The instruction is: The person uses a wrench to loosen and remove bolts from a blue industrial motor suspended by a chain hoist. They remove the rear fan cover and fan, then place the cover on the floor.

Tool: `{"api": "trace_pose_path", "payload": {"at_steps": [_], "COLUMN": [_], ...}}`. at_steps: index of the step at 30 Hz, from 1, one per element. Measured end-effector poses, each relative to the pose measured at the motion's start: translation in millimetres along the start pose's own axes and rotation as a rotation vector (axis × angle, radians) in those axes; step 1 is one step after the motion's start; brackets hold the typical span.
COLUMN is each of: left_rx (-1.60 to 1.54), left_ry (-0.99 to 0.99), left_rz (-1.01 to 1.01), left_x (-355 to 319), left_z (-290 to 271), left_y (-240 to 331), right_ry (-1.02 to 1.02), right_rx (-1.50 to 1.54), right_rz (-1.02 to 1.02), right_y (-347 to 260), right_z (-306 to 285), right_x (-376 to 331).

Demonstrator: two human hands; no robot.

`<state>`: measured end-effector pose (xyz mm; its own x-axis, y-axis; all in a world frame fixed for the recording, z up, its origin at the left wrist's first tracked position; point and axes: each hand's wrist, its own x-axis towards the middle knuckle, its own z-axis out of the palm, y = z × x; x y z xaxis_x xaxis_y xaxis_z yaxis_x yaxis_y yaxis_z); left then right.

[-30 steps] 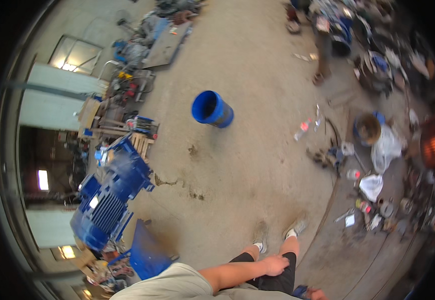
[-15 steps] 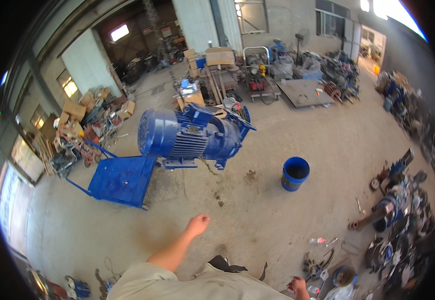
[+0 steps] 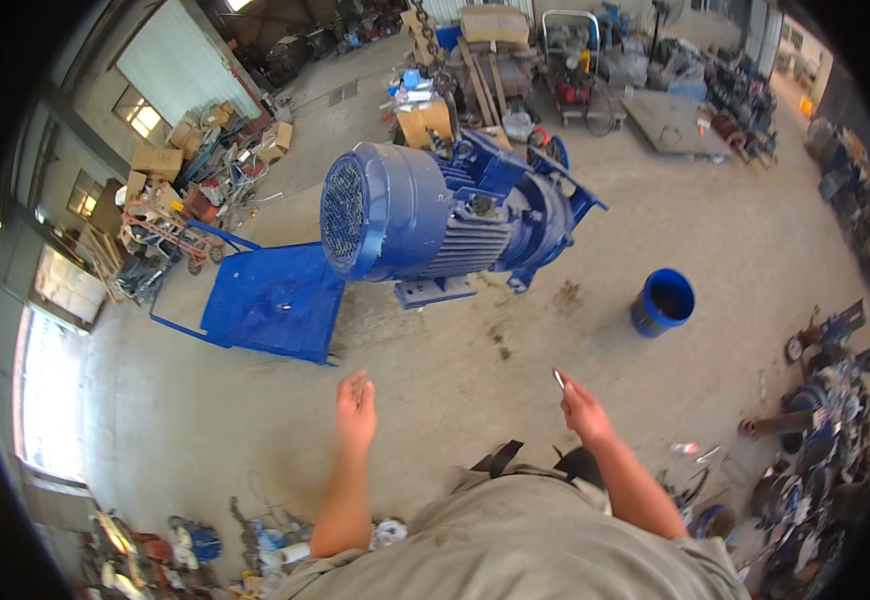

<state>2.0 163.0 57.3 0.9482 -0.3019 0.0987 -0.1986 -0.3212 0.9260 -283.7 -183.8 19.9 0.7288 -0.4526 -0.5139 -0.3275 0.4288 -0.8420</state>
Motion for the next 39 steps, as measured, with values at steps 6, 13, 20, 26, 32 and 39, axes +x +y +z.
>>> {"api": "trace_pose_path", "payload": {"at_steps": [6,13,20,26,32,39], "left_rx": [0.050,0.213,0.369,0.470,0.373,0.303], "left_ry": [0.132,0.259,0.121,-0.321,-0.582,-0.537], "left_rz": [0.343,0.449,0.648,0.884,0.944,0.980], "left_x": [112.7,206.3,314.2,384.0,399.9,403.4], "left_z": [13.1,43.0,52.1,80.4,98.3,93.1], "left_y": [79.7,155.7,220.9,258.6,245.9,232.0], "right_ry": [-0.149,-0.054,-0.045,0.078,0.376,0.163], "right_rx": [0.146,-0.035,-0.207,0.136,-0.297,0.061], "right_rz": [-0.231,-0.753,-0.717,-0.520,-0.894,-0.688], "right_y": [-137.3,-219.2,-231.2,-234.3,-255.9,-305.3], "right_z": [92.7,156.3,175.5,182.4,164.7,174.1], "right_x": [81.2,197.2,209.9,200.9,199.2,212.6]}}
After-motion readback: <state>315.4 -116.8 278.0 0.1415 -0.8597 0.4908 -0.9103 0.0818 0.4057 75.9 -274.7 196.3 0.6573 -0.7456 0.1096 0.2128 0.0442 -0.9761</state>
